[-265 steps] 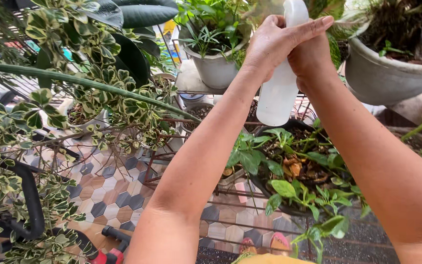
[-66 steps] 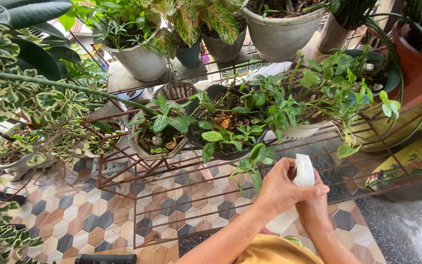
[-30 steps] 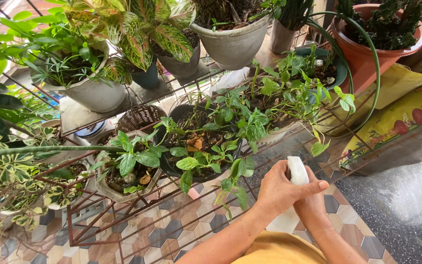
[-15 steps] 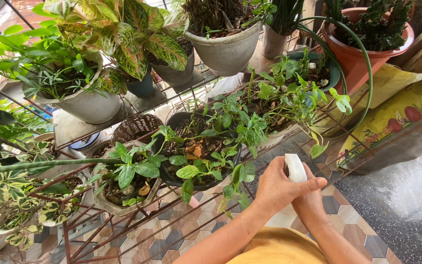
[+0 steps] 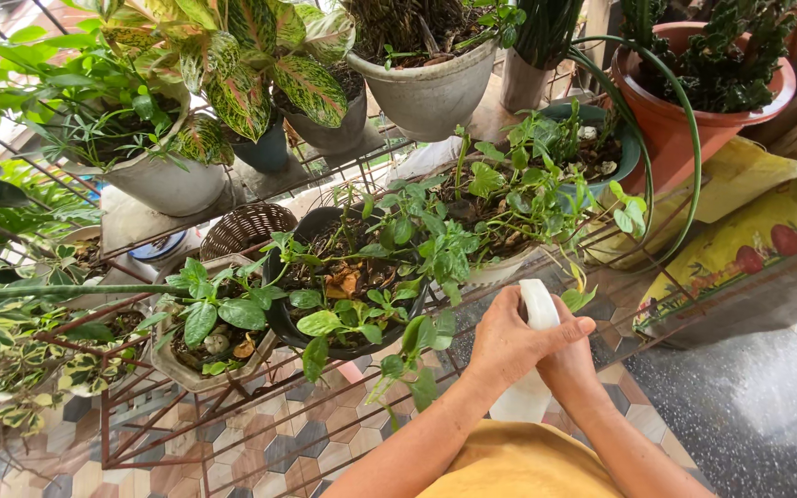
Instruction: The person sprays water from a handheld spray bottle onto various potted plants arranged on a metal rack and a small table on a balcony. The person moves between plants, adjusting the spray direction to cover leaves and soil.
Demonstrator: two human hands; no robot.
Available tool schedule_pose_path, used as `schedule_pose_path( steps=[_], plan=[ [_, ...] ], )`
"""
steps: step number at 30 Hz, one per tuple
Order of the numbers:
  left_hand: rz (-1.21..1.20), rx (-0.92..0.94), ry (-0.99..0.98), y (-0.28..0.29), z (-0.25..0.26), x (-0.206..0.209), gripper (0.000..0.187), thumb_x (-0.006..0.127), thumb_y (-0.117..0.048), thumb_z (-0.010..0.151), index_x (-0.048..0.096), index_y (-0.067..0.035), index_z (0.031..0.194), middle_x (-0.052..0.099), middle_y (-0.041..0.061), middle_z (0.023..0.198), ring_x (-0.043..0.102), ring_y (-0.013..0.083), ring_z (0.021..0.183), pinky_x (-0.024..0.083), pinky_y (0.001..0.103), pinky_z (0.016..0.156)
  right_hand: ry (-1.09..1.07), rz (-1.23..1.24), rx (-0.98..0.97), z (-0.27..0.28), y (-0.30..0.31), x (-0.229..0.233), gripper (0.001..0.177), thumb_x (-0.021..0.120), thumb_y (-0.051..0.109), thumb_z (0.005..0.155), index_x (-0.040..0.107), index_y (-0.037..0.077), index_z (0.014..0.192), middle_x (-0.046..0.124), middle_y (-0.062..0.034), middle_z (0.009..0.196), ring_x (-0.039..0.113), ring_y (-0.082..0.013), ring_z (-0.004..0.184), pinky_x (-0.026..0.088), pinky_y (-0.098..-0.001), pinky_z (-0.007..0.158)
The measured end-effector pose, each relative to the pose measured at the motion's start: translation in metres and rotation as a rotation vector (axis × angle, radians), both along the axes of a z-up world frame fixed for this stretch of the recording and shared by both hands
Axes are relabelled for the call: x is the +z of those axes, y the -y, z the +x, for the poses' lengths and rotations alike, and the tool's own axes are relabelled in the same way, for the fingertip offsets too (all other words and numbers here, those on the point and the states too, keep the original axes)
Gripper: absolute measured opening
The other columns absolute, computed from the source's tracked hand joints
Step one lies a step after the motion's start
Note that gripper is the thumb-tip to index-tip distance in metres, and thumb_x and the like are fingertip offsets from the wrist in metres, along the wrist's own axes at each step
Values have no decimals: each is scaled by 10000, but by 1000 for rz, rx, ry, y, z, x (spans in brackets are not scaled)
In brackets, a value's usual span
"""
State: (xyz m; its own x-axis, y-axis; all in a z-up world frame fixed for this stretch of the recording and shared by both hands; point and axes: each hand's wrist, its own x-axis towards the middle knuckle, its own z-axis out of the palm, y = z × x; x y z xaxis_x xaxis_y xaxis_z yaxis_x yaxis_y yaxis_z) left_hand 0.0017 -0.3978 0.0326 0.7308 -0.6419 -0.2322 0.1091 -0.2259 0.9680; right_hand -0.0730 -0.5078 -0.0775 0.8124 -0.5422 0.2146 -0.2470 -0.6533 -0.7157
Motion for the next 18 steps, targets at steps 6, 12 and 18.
schedule_pose_path(
  steps=[6,12,18],
  plan=[
    [-22,142,-51,56,23,-22,925,899,-552,576,635,36,1239,741,159,1147,717,225,1035,556,338,909,-140,46,-8,42,62,-21,450,713,24,787,595,75,1218,631,-134,1141,588,-350,1050,507,-415,872],
    [-55,232,-24,109,58,1,963,889,-572,557,587,48,1229,718,202,1122,707,269,1035,563,377,888,-628,-1207,437,102,112,20,394,646,212,829,612,186,1220,571,-47,1290,467,-282,1290,384,-446,1042],
    [138,340,14,137,60,16,1005,846,-659,531,625,24,1234,709,193,1132,713,281,1051,551,421,909,-366,-619,305,109,131,53,296,622,207,889,603,147,1178,641,-77,1138,588,-257,1111,465,-407,937]
  ],
)
